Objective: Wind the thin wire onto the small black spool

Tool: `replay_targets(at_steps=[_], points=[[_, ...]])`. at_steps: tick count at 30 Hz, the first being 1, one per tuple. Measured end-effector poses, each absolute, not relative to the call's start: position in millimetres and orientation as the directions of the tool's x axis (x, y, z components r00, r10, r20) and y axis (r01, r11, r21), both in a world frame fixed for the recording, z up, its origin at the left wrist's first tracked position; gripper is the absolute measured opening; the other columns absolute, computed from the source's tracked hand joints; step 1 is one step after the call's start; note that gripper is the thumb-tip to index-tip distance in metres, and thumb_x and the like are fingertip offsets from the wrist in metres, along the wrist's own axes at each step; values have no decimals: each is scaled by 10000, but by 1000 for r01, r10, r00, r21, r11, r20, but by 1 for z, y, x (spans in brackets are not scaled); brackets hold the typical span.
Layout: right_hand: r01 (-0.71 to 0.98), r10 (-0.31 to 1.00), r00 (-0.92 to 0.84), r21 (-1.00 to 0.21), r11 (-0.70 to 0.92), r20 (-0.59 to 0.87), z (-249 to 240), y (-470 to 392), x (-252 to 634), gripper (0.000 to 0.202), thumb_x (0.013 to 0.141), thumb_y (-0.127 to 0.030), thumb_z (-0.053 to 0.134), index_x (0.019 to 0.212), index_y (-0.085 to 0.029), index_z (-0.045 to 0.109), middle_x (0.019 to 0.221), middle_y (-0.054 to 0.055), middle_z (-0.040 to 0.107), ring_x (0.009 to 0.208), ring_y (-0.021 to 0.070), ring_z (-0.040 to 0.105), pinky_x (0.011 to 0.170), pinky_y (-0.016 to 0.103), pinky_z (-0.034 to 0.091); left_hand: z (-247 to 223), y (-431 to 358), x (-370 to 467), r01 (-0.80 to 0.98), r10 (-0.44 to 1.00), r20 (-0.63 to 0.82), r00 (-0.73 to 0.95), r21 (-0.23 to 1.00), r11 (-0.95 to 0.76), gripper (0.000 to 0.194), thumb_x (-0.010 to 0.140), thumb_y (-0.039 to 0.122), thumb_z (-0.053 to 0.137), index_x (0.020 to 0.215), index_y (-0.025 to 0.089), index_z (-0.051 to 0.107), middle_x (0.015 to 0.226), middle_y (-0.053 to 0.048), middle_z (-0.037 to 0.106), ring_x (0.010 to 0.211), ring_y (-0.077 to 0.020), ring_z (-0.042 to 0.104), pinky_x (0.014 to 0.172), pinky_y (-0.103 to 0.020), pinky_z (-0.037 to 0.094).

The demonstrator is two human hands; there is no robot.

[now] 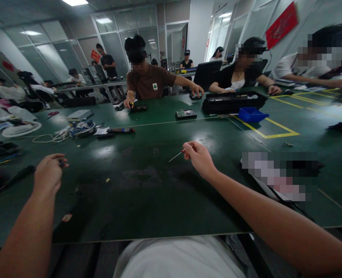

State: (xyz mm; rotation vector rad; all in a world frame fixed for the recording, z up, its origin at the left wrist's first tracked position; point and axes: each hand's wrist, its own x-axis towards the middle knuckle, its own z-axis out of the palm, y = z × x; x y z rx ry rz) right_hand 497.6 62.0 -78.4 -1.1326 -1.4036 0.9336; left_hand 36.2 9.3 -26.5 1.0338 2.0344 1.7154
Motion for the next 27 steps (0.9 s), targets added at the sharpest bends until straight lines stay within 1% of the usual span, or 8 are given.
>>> replay_targets(at_steps=[3, 8, 11, 14, 16, 18, 21, 27], points=[[170, 968, 17, -955, 243, 249, -74, 58, 498, 304, 907, -495, 580, 801, -215, 631, 600, -19, 592, 558, 142, 557, 579, 298, 441, -39, 40, 80, 210, 813, 124, -569, 978, -3, 293, 619, 88, 540, 900, 137, 605, 763, 8, 569, 645, -125, 522, 575, -231, 353], [135, 963, 25, -956, 261, 267, -72, 56, 501, 327, 880, -520, 623, 757, -217, 636, 625, -5, 607, 559, 138, 544, 554, 293, 427, -32, 63, 178, 124, 968, 101, -229, 990, -74, 294, 618, 122, 540, 900, 142, 620, 752, -26, 554, 654, -149, 511, 610, -276, 380], [92, 960, 30, -957, 276, 280, -72, 55, 503, 325, 866, -509, 649, 733, -213, 632, 623, -2, 607, 561, 136, 539, 548, 292, 425, -33, 70, 223, -51, 994, 57, -98, 997, -62, 295, 599, 111, 501, 873, 140, 607, 738, -37, 536, 649, -155, 511, 622, -291, 385], [25, 951, 24, -952, 306, 307, -72, 55, 504, 337, 866, -523, 648, 733, -213, 636, 605, -7, 591, 567, 137, 544, 550, 289, 439, -45, 74, 257, -98, 995, 104, 5, 990, -103, 259, 654, 136, 469, 877, 142, 601, 768, -46, 542, 675, -161, 518, 668, -307, 409], [-24, 949, 24, -949, 316, 315, -73, 55, 504, 339, 870, -527, 641, 753, -209, 650, 604, -10, 587, 568, 133, 548, 554, 285, 450, -59, 73, 274, -17, 983, 160, 93, 987, -159, 283, 712, 166, 462, 959, 150, 601, 847, -49, 565, 747, -173, 544, 750, -327, 440], [-78, 950, 22, -947, 311, 311, -73, 56, 505, 325, 872, -511, 644, 784, -200, 670, 617, -10, 599, 567, 128, 556, 562, 283, 463, -72, 69, 285, 168, 964, 194, 182, 960, -224, 369, 723, 161, 517, 1089, 165, 568, 969, -47, 584, 862, -185, 568, 860, -347, 449], [-179, 953, -5, -938, 297, 303, -72, 55, 504, 285, 865, -476, 662, 858, -193, 701, 690, 3, 651, 608, 136, 602, 609, 301, 505, -88, 62, 289, 431, 946, 197, 257, 853, -294, 468, 740, 121, 590, 1197, 180, 506, 1101, -56, 595, 1003, -201, 576, 972, -370, 431], [-180, 934, -60, -924, 336, 352, -70, 51, 502, 268, 872, -452, 672, 962, -202, 711, 821, 36, 723, 721, 170, 675, 707, 359, 563, -97, 60, 273, 551, 909, 300, 290, 724, -415, 274, 850, 209, 643, 1123, 218, 618, 1138, -41, 645, 1080, -222, 593, 994, -379, 449]])
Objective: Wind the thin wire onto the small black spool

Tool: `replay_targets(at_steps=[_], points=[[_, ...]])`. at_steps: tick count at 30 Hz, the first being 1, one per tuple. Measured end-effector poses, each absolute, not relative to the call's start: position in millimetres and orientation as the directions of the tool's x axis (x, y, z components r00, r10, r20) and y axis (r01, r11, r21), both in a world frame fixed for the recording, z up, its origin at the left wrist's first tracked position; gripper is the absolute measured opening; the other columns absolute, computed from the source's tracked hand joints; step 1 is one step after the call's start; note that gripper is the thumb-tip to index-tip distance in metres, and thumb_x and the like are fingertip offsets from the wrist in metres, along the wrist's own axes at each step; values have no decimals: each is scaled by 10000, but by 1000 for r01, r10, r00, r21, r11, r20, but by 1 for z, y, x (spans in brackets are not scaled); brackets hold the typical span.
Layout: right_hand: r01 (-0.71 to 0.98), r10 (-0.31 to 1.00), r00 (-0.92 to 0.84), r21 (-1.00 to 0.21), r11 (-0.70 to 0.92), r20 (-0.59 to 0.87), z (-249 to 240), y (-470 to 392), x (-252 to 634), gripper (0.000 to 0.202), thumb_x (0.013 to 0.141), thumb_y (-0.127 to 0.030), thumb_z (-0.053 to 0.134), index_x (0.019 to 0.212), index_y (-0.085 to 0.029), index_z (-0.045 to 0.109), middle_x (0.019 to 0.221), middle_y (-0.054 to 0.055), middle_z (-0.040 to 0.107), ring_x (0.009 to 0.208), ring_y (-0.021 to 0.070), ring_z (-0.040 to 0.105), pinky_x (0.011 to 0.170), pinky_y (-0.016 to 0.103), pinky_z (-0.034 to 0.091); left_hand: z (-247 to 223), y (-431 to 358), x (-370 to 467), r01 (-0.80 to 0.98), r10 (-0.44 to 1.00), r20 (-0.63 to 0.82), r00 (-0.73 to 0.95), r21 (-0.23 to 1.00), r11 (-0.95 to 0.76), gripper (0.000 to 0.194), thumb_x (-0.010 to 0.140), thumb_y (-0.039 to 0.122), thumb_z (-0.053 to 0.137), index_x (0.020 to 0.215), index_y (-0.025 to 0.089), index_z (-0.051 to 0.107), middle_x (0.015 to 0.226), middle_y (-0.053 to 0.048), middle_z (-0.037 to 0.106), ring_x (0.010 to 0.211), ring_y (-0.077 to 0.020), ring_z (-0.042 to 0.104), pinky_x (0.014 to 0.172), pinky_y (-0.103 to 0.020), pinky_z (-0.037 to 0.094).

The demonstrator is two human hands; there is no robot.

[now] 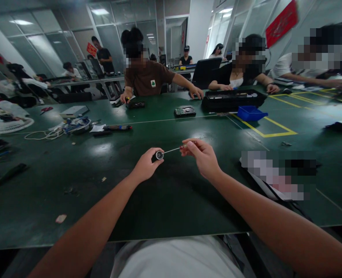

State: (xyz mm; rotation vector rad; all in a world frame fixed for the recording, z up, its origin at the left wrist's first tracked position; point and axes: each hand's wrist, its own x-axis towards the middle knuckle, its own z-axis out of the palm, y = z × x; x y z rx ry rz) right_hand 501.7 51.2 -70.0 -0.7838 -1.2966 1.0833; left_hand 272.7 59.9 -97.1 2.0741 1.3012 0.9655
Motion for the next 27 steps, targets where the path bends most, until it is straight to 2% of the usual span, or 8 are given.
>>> replay_targets(at_steps=[4, 9, 11, 15, 17, 20, 22, 27], points=[[-39, 924, -103, -930, 367, 369, -73, 52, 500, 265, 892, -435, 647, 985, -193, 697, 839, 45, 737, 722, 169, 687, 723, 364, 574, -96, 61, 272, 549, 893, 334, 301, 705, -449, 313, 849, 184, 669, 1157, 230, 644, 1193, -34, 661, 1150, -223, 593, 1046, -387, 433], [137, 921, -111, -912, 387, 374, -74, 50, 500, 261, 922, -406, 599, 1035, -187, 683, 887, 60, 757, 748, 172, 704, 724, 348, 565, -94, 59, 276, 560, 910, 310, 275, 717, -414, 353, 848, 181, 685, 1197, 206, 641, 1195, -49, 675, 1133, -228, 613, 1041, -401, 456], [246, 905, -116, -871, 426, 410, -71, 47, 501, 253, 922, -403, 603, 1021, -191, 700, 857, 50, 758, 731, 171, 697, 693, 327, 544, -94, 59, 276, 562, 905, 331, 266, 710, -424, 339, 852, 191, 689, 1189, 203, 648, 1194, -52, 678, 1138, -231, 614, 1041, -404, 460], [501, 842, -132, -698, 512, 523, -64, 40, 503, 247, 890, -428, 658, 848, -195, 730, 667, 14, 693, 564, 147, 597, 541, 285, 438, -95, 60, 273, 563, 882, 358, 306, 679, -471, 339, 865, 238, 700, 1201, 223, 655, 1205, -49, 676, 1150, -231, 612, 1045, -412, 462], [519, 816, -166, -655, 549, 553, -62, 38, 503, 219, 910, -394, 636, 896, -191, 716, 722, 27, 710, 604, 156, 620, 560, 286, 452, -95, 60, 273, 568, 876, 357, 324, 667, -482, 350, 870, 257, 701, 1215, 233, 653, 1208, -50, 675, 1150, -233, 611, 1042, -420, 464], [482, 773, -255, -616, 623, 581, -62, 37, 503, 146, 931, -259, 564, 1010, -193, 667, 891, 53, 735, 778, 179, 681, 704, 308, 512, -95, 59, 273, 574, 871, 365, 330, 655, -492, 348, 871, 264, 700, 1215, 233, 654, 1206, -54, 674, 1150, -236, 611, 1043, -426, 462], [473, 760, -301, -601, 644, 576, -62, 38, 502, 146, 925, -209, 532, 1013, -195, 648, 930, 56, 728, 831, 182, 685, 757, 315, 513, -95, 59, 274, 578, 872, 367, 324, 652, -490, 345, 870, 261, 701, 1211, 232, 655, 1200, -53, 676, 1143, -234, 613, 1039, -424, 463], [533, 822, -270, -634, 561, 501, -62, 38, 501, 271, 1005, -338, 443, 972, -196, 672, 685, 4, 651, 593, 150, 605, 599, 290, 435, -96, 60, 273, 584, 871, 377, 317, 646, -492, 351, 864, 257, 710, 1210, 242, 656, 1188, -46, 679, 1137, -229, 613, 1029, -415, 462]])
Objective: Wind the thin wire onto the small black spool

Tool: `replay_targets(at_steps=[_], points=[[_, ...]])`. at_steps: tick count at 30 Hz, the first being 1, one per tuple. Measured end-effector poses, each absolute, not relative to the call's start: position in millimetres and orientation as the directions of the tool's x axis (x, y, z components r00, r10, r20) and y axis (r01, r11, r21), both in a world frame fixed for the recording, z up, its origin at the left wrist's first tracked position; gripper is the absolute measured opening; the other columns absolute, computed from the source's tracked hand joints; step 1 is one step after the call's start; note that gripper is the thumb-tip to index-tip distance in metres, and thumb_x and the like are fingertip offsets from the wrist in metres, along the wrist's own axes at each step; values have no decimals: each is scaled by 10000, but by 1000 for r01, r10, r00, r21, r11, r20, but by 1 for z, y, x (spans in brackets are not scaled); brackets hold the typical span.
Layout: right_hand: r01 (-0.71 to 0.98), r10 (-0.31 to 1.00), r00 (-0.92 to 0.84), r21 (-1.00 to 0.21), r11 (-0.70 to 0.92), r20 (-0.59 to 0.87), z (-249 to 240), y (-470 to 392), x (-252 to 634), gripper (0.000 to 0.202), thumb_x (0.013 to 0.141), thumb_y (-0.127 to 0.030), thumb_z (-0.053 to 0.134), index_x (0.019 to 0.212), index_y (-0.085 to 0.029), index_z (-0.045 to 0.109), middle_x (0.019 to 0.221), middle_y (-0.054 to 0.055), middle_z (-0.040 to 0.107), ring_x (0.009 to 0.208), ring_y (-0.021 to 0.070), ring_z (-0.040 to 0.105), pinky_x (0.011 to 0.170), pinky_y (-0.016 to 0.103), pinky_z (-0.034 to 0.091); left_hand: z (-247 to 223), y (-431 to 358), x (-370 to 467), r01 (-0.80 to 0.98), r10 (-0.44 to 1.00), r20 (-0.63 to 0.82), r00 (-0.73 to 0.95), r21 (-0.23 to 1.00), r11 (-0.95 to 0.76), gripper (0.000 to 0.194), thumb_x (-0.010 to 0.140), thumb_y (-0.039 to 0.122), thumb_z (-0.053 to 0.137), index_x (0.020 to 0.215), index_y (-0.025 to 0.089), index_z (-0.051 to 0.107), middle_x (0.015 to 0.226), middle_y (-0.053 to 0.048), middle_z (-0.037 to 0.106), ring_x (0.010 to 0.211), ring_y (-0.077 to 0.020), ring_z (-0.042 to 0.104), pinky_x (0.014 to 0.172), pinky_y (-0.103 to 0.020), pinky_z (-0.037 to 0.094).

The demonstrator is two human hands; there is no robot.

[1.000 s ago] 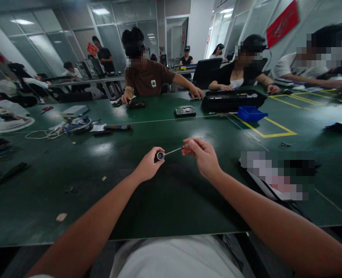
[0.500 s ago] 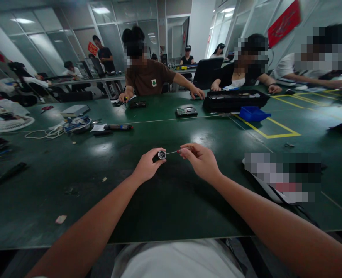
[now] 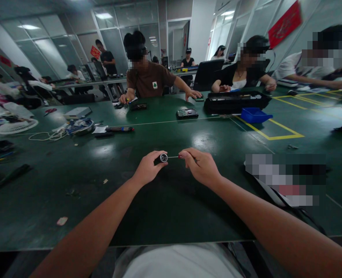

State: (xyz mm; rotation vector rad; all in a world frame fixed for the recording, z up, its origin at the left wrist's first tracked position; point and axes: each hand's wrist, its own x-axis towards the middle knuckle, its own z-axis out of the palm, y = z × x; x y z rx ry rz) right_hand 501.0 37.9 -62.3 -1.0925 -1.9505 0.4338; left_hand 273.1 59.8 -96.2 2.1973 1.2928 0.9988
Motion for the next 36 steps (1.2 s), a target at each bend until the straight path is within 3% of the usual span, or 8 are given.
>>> replay_targets(at_steps=[2, 6, 13, 19, 25, 30, 36], points=[[539, 826, -255, -636, 553, 503, -63, 37, 501, 270, 1005, -326, 433, 1068, -187, 656, 676, -1, 634, 561, 148, 577, 575, 290, 413, -97, 60, 273, 589, 870, 374, 322, 640, -494, 354, 865, 264, 712, 1214, 250, 656, 1181, -44, 680, 1129, -230, 613, 1021, -418, 461], [503, 804, -265, -635, 586, 532, -63, 36, 502, 315, 956, -233, 469, 1256, -167, 538, 821, 29, 663, 695, 169, 619, 655, 300, 449, -97, 59, 273, 595, 866, 373, 334, 629, -500, 363, 867, 278, 710, 1226, 262, 654, 1182, -46, 677, 1129, -237, 609, 1013, -428, 461], [541, 866, -254, -679, 496, 431, -62, 35, 500, 272, 1010, -346, 413, 1167, -194, 574, 780, 29, 696, 574, 162, 583, 578, 310, 409, -94, 57, 274, 615, 876, 353, 328, 624, -482, 358, 863, 257, 713, 1217, 247, 657, 1200, -54, 678, 1145, -243, 603, 1025, -446, 449], [454, 817, -244, -682, 573, 523, -62, 35, 498, 198, 956, -299, 517, 1127, -214, 572, 953, 73, 714, 868, 221, 685, 756, 357, 503, -94, 58, 272, 622, 875, 375, 308, 617, -483, 356, 865, 258, 709, 1216, 245, 656, 1196, -57, 678, 1141, -239, 608, 1026, -440, 453], [515, 852, -232, -684, 517, 470, -63, 37, 499, 282, 1011, -371, 420, 1006, -205, 647, 746, 20, 674, 619, 160, 605, 608, 300, 432, -96, 58, 274, 615, 866, 376, 329, 611, -499, 359, 846, 245, 735, 1199, 241, 668, 1200, -53, 686, 1138, -235, 609, 1037, -436, 443], [502, 813, -240, -649, 571, 530, -62, 35, 499, 262, 970, -265, 447, 1178, -181, 583, 855, 45, 675, 749, 189, 632, 689, 317, 457, -95, 57, 274, 621, 873, 370, 317, 614, -486, 367, 860, 273, 723, 1219, 245, 655, 1187, -46, 684, 1125, -232, 612, 1016, -427, 450], [557, 853, -246, -653, 514, 461, -61, 34, 497, 256, 1008, -345, 407, 1092, -206, 606, 765, 29, 662, 626, 178, 601, 610, 316, 428, -94, 57, 274, 618, 871, 366, 328, 614, -491, 363, 865, 267, 715, 1222, 252, 653, 1206, -49, 680, 1145, -239, 602, 1023, -436, 443]])
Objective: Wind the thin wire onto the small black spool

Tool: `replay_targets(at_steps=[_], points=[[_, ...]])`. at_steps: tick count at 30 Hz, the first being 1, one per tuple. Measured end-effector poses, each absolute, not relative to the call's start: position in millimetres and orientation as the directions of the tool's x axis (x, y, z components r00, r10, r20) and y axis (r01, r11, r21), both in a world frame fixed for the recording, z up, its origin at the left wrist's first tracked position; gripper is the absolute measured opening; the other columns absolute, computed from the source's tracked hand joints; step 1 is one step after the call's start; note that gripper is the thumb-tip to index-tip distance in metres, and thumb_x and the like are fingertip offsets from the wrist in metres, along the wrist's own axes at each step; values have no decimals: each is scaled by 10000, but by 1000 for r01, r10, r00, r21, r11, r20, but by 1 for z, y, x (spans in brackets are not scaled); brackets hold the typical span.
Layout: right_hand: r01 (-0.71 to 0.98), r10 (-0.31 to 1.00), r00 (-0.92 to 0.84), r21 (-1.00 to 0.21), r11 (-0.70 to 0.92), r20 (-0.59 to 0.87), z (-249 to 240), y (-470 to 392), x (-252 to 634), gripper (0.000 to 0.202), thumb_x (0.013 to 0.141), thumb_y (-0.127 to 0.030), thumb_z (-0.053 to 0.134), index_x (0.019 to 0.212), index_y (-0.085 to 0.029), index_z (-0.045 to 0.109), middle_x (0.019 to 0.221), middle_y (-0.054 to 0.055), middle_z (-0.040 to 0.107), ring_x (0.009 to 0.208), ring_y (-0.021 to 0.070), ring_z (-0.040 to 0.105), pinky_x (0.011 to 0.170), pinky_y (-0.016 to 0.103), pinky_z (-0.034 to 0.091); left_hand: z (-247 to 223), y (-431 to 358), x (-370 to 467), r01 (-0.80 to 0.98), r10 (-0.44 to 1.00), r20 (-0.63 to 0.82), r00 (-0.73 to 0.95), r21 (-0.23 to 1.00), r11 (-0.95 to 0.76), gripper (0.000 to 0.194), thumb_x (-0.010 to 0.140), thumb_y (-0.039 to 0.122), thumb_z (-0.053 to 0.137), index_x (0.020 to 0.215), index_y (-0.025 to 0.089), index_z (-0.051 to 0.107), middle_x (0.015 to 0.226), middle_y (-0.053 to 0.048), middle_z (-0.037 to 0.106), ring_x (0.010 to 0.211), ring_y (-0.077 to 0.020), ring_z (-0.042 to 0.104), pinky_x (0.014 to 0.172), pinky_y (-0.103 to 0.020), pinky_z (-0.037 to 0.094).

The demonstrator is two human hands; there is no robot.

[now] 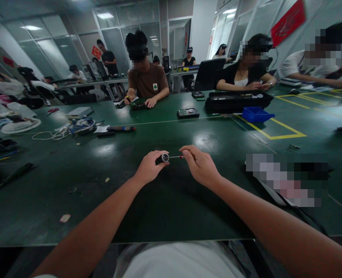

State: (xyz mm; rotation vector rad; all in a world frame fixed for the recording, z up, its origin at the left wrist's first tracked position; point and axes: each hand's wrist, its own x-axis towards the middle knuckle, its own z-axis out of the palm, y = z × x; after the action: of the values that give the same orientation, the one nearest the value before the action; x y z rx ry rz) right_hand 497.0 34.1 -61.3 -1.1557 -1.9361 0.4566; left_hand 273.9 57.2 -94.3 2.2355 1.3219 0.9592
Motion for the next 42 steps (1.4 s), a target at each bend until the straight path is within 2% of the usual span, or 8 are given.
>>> replay_targets(at_steps=[6, 12, 16, 22, 27, 30, 34, 42], points=[[464, 811, -252, -670, 580, 527, -65, 35, 497, 226, 952, -290, 507, 1164, -218, 532, 1006, 88, 686, 894, 230, 674, 776, 371, 504, -94, 58, 273, 620, 877, 367, 311, 621, -480, 369, 866, 278, 708, 1229, 255, 648, 1193, -55, 680, 1129, -244, 609, 1012, -440, 450], [538, 846, -248, -660, 525, 472, -63, 36, 498, 273, 1019, -373, 396, 1009, -223, 624, 741, 16, 646, 621, 168, 595, 609, 306, 422, -94, 58, 274, 629, 872, 371, 319, 605, -488, 357, 852, 264, 726, 1203, 248, 661, 1174, -57, 688, 1103, -244, 617, 994, -436, 458], [504, 818, -240, -654, 565, 522, -62, 34, 497, 237, 987, -289, 432, 1171, -206, 558, 812, 29, 656, 686, 180, 610, 647, 309, 442, -95, 58, 274, 629, 870, 372, 324, 602, -492, 355, 863, 280, 716, 1212, 251, 658, 1184, -51, 686, 1116, -242, 610, 1003, -438, 452], [543, 849, -281, -655, 525, 447, -61, 35, 497, 283, 1016, -385, 405, 955, -220, 627, 770, 26, 672, 654, 174, 612, 614, 303, 424, -96, 59, 272, 632, 870, 380, 314, 600, -490, 366, 850, 267, 724, 1210, 251, 660, 1190, -56, 685, 1125, -246, 612, 1025, -439, 447], [490, 844, -235, -691, 531, 482, -66, 37, 496, 253, 971, -315, 494, 1198, -222, 559, 845, 43, 695, 731, 201, 658, 688, 336, 486, -96, 59, 271, 634, 879, 370, 301, 610, -475, 371, 851, 270, 724, 1216, 259, 661, 1183, -53, 685, 1117, -247, 613, 1012, -438, 452], [447, 841, -224, -714, 538, 493, -67, 36, 496, 268, 965, -339, 521, 1205, -225, 547, 926, 58, 701, 836, 216, 677, 741, 351, 502, -96, 59, 271, 636, 873, 374, 314, 599, -486, 364, 858, 287, 719, 1216, 258, 663, 1187, -55, 686, 1121, -250, 610, 1008, -441, 451], [469, 869, -221, -733, 493, 443, -65, 34, 498, 271, 1009, -381, 424, 1109, -213, 613, 725, 7, 627, 631, 169, 597, 624, 322, 444, -96, 58, 272, 639, 868, 370, 330, 589, -494, 363, 855, 283, 722, 1212, 256, 662, 1177, -52, 690, 1114, -249, 607, 1003, -442, 449], [86, 925, -67, -921, 380, 375, -76, 44, 493, 195, 912, -388, 596, 1002, -216, 607, 871, 32, 683, 798, 181, 658, 775, 360, 527, -91, 56, 274, 642, 874, 378, 306, 596, -482, 356, 862, 305, 716, 1209, 251, 658, 1170, -52, 691, 1100, -250, 610, 994, -436, 455]])
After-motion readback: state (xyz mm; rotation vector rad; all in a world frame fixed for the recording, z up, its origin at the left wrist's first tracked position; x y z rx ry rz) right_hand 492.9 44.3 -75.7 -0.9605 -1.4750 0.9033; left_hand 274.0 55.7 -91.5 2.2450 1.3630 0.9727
